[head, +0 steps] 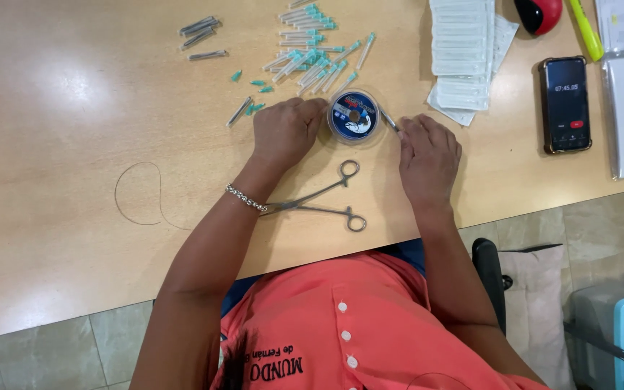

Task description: The person is practicing surgical suturing techniques, including threading a needle and tying knots using surgical instruments like forceps.

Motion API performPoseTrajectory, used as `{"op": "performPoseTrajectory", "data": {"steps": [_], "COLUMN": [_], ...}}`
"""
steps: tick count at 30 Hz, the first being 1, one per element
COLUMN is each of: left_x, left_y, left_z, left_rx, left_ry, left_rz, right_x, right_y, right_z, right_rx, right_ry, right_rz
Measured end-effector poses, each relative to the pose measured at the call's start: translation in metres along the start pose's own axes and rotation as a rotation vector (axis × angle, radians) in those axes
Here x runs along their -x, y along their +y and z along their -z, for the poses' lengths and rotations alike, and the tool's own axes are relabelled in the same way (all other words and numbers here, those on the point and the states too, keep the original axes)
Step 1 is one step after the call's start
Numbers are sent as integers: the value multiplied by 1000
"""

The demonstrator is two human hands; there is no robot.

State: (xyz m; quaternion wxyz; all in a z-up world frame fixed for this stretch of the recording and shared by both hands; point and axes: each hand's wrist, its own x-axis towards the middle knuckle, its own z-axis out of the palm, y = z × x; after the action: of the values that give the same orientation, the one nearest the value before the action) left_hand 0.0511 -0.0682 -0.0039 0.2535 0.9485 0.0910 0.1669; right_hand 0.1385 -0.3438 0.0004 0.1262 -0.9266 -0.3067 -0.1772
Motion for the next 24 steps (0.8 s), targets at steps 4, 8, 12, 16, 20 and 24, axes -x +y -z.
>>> {"op": "performPoseTrajectory", "data": {"steps": [4,8,12,16,20,24], "left_x": [-2,-4,-4,-6,-5,-5], "left_y": [0,1,3,3,1,3], "left_z": [5,6,8,9,8,11], "left_rx": [24,28,42,47,33,31], "left_ry": [-42,-48,-67,-64,-71,-69], "left_rz": [0,8,21,21,25,21], "right_x": [6,12,19,23,17,10], "right_y": [13,18,17,25,25,27], "right_z": [-2,19,33,20,20,13], "right_rx": [-8,-4,-49,-20,111,135], "right_ry": [15,-129,-298,-284,-226,-320], "right_rz": [-6,-69,-140,-113,-63,-129]}}
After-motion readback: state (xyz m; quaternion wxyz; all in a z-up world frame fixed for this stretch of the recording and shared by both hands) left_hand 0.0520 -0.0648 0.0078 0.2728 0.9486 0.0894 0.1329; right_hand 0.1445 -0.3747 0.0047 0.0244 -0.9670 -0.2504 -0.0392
